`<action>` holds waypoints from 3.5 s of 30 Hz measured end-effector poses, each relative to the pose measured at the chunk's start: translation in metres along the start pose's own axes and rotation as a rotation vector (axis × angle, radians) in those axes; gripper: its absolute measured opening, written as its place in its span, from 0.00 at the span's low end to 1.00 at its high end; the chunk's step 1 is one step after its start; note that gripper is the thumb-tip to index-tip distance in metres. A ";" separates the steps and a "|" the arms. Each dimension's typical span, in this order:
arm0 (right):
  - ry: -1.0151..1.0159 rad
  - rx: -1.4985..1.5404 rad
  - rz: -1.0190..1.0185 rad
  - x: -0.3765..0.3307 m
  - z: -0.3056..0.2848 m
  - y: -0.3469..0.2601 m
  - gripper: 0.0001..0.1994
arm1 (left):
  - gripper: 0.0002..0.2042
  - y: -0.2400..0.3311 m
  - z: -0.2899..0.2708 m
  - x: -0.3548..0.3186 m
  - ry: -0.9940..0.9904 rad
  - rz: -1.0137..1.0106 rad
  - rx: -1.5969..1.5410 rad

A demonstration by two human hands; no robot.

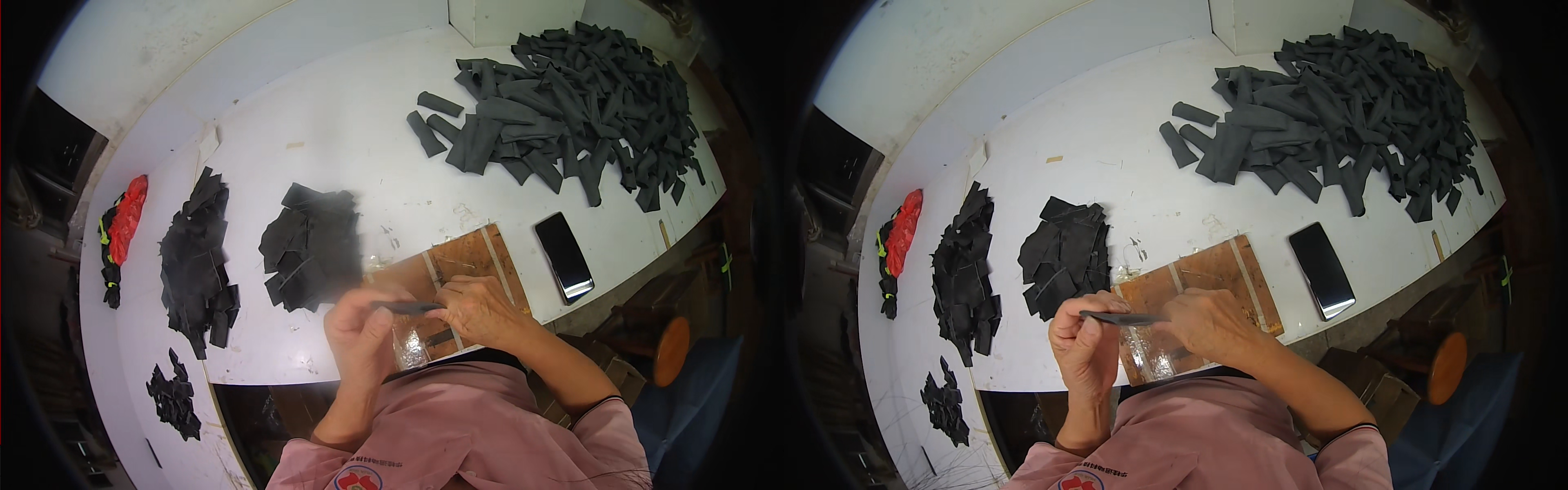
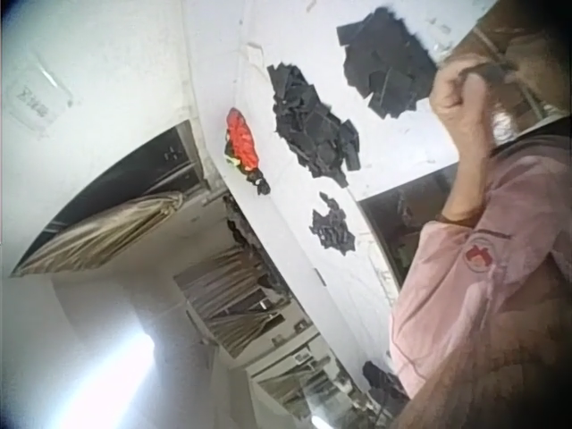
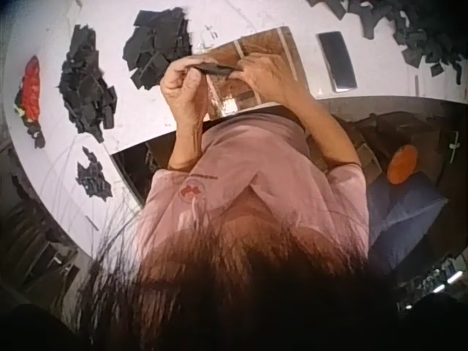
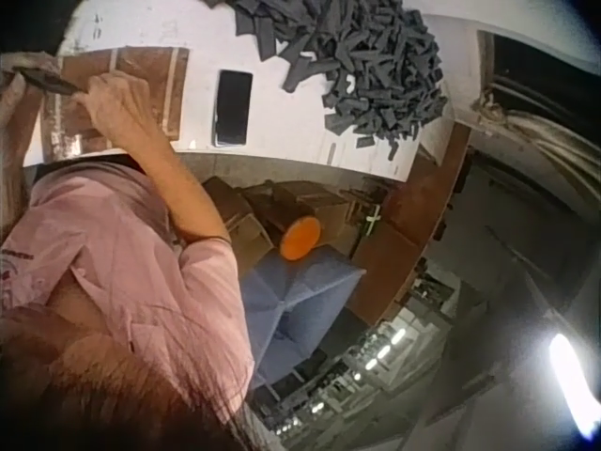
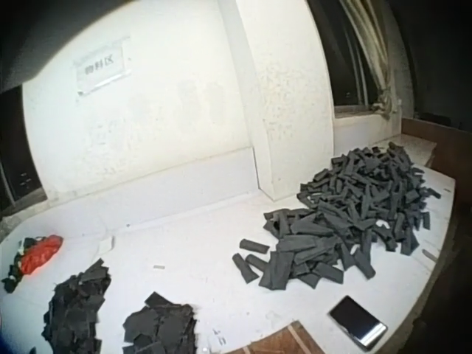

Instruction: Manually folding and organizing small black rectangular pieces of material.

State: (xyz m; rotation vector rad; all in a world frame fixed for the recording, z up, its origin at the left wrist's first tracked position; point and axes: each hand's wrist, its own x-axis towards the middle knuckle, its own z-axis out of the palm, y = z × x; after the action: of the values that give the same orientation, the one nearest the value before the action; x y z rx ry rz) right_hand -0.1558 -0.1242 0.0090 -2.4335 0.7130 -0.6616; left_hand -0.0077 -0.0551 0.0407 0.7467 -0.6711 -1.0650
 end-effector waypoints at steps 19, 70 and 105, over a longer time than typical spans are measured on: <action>0.499 0.783 0.536 0.037 -0.046 0.022 0.21 | 0.24 -0.024 -0.133 0.028 0.480 0.312 1.705; 0.117 0.450 0.167 0.002 0.048 -0.088 0.15 | 0.02 0.034 -0.063 -0.061 0.176 -0.466 0.252; -0.106 1.663 0.396 -0.020 0.051 -0.069 0.06 | 0.24 0.040 -0.047 -0.058 -0.322 -0.679 -0.603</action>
State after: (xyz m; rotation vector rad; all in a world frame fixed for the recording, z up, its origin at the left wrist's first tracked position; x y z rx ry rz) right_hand -0.1173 -0.0451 0.0056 -0.7595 0.2875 -0.5531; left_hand 0.0302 0.0211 0.0386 0.2629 -0.3174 -1.9289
